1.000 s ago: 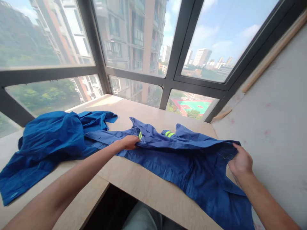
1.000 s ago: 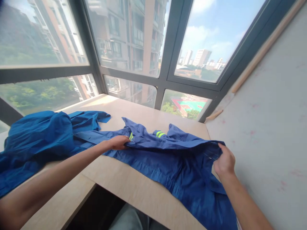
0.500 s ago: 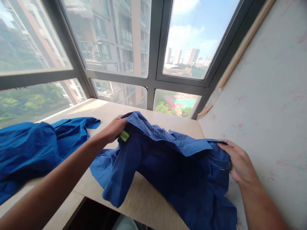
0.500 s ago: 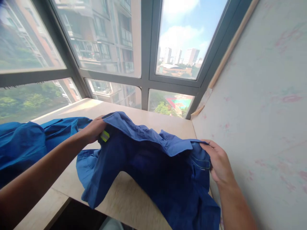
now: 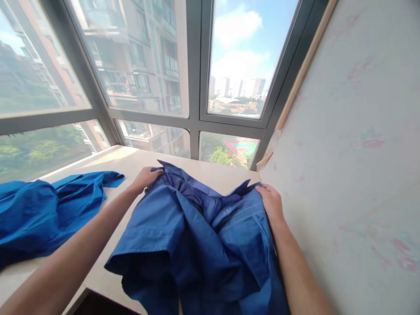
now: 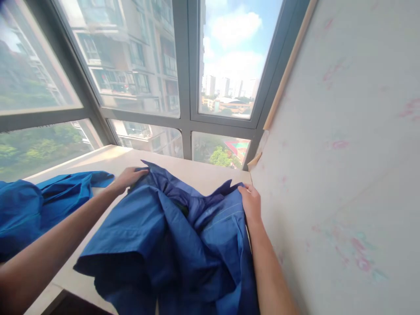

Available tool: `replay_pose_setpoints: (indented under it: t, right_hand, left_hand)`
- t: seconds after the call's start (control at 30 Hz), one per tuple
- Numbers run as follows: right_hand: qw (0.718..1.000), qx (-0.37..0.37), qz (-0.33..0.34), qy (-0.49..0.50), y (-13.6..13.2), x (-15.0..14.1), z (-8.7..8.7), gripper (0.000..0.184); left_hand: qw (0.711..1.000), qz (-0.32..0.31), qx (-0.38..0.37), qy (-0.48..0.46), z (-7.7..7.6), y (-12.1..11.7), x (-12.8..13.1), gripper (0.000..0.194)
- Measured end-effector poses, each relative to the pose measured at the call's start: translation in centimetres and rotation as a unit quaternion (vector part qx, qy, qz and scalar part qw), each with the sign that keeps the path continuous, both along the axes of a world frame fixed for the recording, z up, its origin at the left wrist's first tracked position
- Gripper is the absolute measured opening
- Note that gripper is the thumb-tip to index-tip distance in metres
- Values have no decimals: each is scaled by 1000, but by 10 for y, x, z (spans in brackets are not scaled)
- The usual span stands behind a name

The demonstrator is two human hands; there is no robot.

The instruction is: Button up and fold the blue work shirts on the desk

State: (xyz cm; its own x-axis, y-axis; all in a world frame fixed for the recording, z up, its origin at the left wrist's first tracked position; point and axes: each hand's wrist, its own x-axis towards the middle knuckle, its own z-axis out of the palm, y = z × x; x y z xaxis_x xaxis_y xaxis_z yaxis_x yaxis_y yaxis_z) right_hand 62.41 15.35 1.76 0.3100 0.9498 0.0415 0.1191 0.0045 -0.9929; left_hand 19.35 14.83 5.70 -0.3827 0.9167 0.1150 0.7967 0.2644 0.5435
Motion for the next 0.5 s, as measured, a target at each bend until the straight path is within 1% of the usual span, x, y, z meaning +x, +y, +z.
replay_pose_setpoints:
  t: [0.07,0.13,0.17,0.23,0.3,0.4,0.47,0.5]
  right_hand:
    - [997,-38,49,-53,16,-10,-33,39]
    - [993,-50,74,-79,21,-17,-61,37]
    - [991,-54,86,-89,21,-19,-72,36]
    - [984,-63,114,-122,18,-20,-90,34]
    - [968,-73,141,-192,17,-18,-102,37]
    - [937,-95,150,-300,18,-16,-112,52]
    - [930,-115,146,-317,18,-19,-113,57]
    - [929,-124,150,-315,17,-21,-112,54]
  left_hand:
    - [997,5,-47,60,-28,-4,5,36]
    - [991,-1,-72,110,-47,-9,6,35]
    - [988,-8,-79,130,-53,-12,5,36]
    - [983,-28,-84,164,-59,-18,3,36]
    - [975,-60,-74,203,-58,-24,2,35]
    - [955,-118,-44,267,-58,-30,2,38]
    - [951,-140,-60,271,-63,-34,3,44]
    - [953,-142,-81,254,-67,-35,3,49]
